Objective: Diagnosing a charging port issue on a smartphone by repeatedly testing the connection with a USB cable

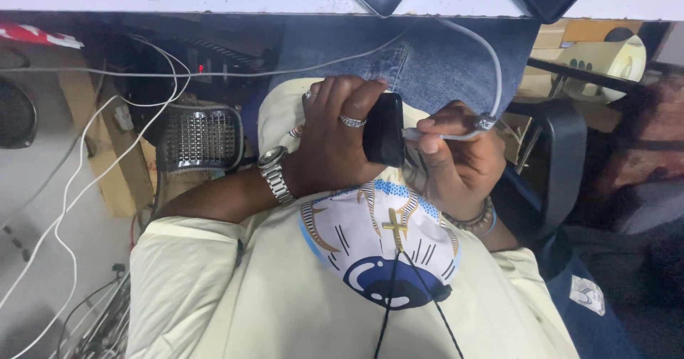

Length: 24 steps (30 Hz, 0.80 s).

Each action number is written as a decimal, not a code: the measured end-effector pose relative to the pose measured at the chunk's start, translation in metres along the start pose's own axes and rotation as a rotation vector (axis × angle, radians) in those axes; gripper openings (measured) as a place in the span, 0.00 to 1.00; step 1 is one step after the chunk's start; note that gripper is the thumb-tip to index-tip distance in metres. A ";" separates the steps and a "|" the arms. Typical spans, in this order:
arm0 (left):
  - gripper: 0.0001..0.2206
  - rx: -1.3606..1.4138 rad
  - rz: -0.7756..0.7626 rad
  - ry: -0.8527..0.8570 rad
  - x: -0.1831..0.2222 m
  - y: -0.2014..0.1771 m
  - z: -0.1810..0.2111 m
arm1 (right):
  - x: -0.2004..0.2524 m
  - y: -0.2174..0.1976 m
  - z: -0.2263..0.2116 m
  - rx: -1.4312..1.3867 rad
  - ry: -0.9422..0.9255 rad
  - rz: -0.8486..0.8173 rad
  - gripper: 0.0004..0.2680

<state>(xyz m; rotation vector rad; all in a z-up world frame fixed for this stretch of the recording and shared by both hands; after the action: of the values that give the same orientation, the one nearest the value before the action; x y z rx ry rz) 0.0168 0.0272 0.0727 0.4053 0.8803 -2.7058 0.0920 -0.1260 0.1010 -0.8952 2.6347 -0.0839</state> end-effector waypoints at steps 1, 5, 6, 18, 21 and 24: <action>0.28 0.009 0.005 0.008 0.001 0.001 -0.001 | 0.000 0.000 0.001 -0.019 0.009 0.007 0.08; 0.28 -0.017 0.007 0.008 -0.002 0.001 0.003 | -0.001 0.001 0.001 -0.009 -0.003 0.000 0.08; 0.28 -0.016 0.006 0.006 -0.001 0.002 0.003 | -0.001 0.002 0.000 -0.009 0.000 -0.001 0.08; 0.24 -0.045 0.046 -0.016 -0.014 -0.006 0.008 | -0.001 0.013 0.013 -0.009 0.139 -0.076 0.14; 0.32 -0.183 -0.040 -0.072 -0.021 -0.003 0.003 | 0.000 0.010 0.037 -0.306 0.393 0.018 0.34; 0.35 -0.274 -0.198 -0.011 -0.014 0.016 -0.003 | 0.017 0.003 0.056 -0.163 0.410 -0.280 0.20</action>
<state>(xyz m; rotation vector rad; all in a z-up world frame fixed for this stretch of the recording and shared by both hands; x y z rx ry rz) 0.0354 0.0183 0.0668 0.2562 1.3305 -2.6999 0.0977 -0.1306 0.0431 -1.4348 2.8957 -0.1365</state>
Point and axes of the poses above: each hand's wrist, its own x-axis away from the middle knuckle, its own y-axis out of the palm, z = x × y, the point moved 7 cm from there along -x, towards the middle knuckle, and after that the axes turned 7 degrees about -z, right-handed, at the moved point
